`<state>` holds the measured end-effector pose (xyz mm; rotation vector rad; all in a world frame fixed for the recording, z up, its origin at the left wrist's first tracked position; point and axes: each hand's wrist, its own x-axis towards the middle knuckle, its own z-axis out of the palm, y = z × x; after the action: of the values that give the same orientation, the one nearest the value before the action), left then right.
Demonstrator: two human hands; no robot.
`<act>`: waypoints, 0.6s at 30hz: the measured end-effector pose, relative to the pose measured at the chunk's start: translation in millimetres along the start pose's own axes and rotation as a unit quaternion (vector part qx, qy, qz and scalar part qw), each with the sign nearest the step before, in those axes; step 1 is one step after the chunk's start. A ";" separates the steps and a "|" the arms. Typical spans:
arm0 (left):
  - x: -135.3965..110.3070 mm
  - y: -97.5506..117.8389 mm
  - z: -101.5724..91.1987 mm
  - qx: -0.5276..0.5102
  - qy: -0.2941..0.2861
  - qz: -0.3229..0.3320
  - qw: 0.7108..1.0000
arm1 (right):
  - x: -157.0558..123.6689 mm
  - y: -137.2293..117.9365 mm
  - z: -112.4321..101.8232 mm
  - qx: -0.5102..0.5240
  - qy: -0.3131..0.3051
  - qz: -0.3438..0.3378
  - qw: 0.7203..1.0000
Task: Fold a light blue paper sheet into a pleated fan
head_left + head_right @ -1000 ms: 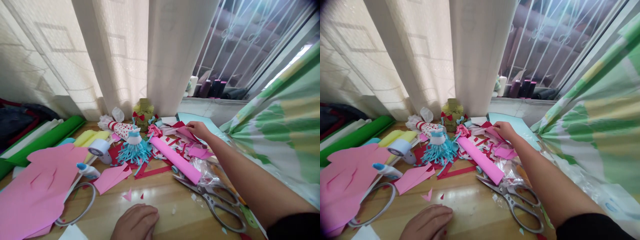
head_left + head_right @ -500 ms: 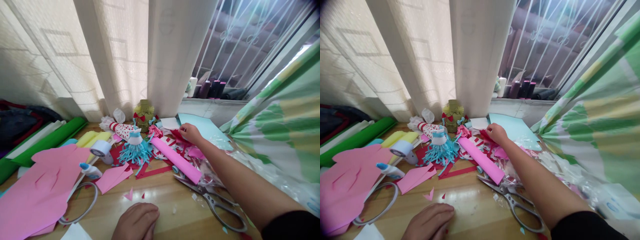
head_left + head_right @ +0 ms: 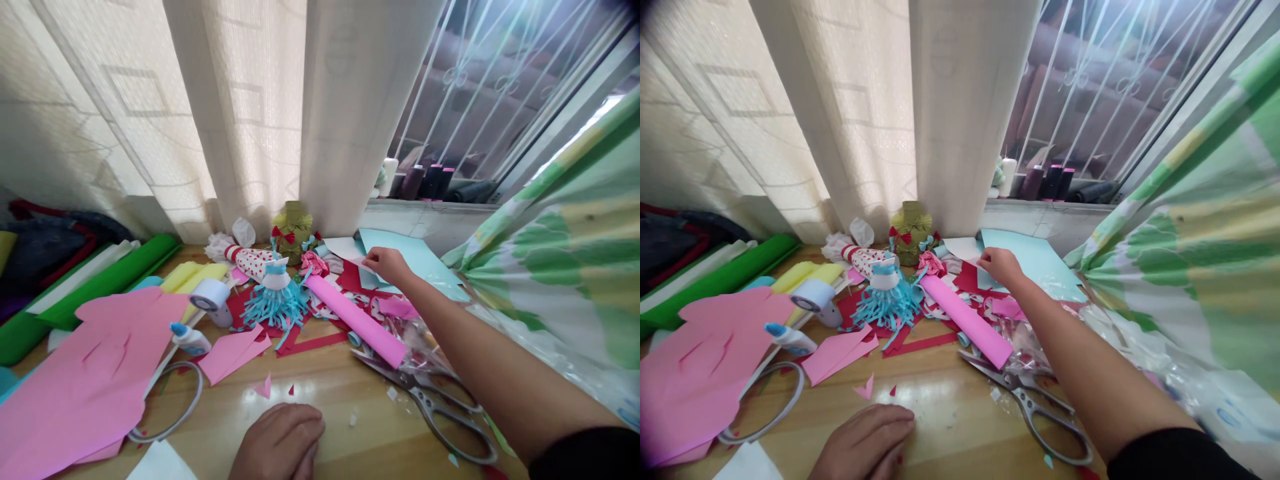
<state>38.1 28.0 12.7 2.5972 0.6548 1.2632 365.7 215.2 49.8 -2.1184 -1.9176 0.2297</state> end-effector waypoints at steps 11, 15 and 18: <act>-1.1 0.4 0.7 0.008 -0.017 0.004 1.000 | -5.5 12.9 19.3 0.091 -0.042 0.048 0.994; -3.1 -0.3 0.6 0.008 -0.025 0.001 1.000 | -15.1 10.5 20.6 0.068 -0.061 0.048 0.995; -4.0 -0.8 0.4 0.006 -0.029 0.002 1.000 | -19.5 9.0 16.0 0.040 -0.066 0.028 0.997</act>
<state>36.0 26.9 9.4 2.6347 0.6506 1.1849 367.4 196.7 30.6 -2.1544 -1.8870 0.4607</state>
